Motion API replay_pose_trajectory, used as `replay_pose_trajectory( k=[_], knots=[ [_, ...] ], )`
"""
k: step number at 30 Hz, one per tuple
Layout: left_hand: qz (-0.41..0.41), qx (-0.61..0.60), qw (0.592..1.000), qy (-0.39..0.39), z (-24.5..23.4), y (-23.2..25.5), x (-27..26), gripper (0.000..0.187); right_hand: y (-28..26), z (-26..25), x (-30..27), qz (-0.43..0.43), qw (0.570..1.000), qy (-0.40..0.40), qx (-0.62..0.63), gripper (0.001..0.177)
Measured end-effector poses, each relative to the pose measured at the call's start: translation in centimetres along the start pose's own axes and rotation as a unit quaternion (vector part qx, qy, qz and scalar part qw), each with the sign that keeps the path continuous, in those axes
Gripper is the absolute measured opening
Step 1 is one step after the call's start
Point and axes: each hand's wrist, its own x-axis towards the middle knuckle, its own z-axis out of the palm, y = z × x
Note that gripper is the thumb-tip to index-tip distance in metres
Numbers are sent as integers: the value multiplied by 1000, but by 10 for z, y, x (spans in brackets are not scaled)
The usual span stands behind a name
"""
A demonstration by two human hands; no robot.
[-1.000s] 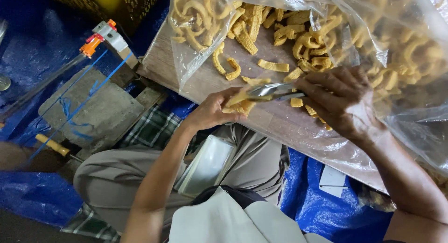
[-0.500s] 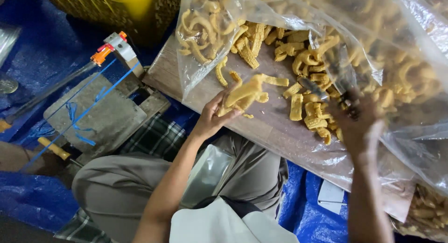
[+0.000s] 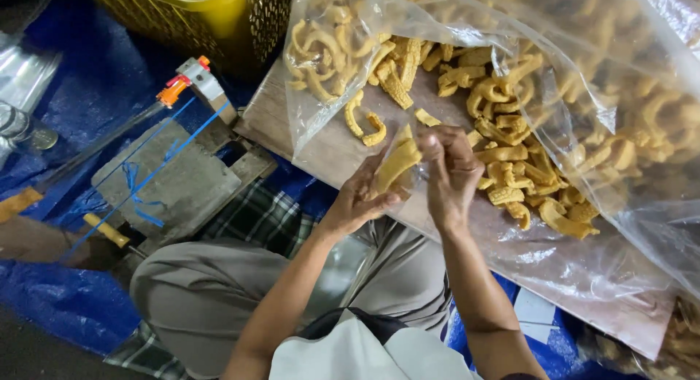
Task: Manually filling small plastic bags with fried snacks and sealing them using a heat sealer
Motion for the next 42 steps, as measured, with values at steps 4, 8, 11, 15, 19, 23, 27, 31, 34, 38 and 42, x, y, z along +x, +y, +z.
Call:
replay_pose_trajectory(
  k=[4,8,11,15,19,23,27,31,34,38,42],
  knots=[
    [83,92,982,145,-5,33,12,45,-9,37,0,-28,1000,-5,11,18],
    [76,134,936,317,2,76,16,17,-49,75,-6,-57,996,-25,58,10],
    [38,9,910,413,-12,82,13,20,-36,89,-6,-50,993,-17,108,18],
    [34,-125,883,451,-45,68,-2,23,-19,111,-13,-22,986,-37,162,17],
    [70,-13,865,497,-63,73,-13,23,-29,130,-20,-12,988,-75,135,14],
    [120,37,860,495,-77,110,-18,17,-54,147,-13,22,977,-110,179,21],
    [111,56,873,471,-111,126,-44,19,-46,161,-5,15,970,-174,169,7],
    [72,88,905,410,-142,144,-69,18,-59,172,3,35,951,-267,154,11],
    [89,128,908,390,-159,156,-91,24,-69,191,0,28,938,-303,168,15],
    [87,309,859,399,-158,198,-114,23,-69,218,-6,-28,935,-331,125,19],
    [46,407,781,472,-172,201,-121,11,-76,252,-11,-85,927,-363,33,10]
  ],
)
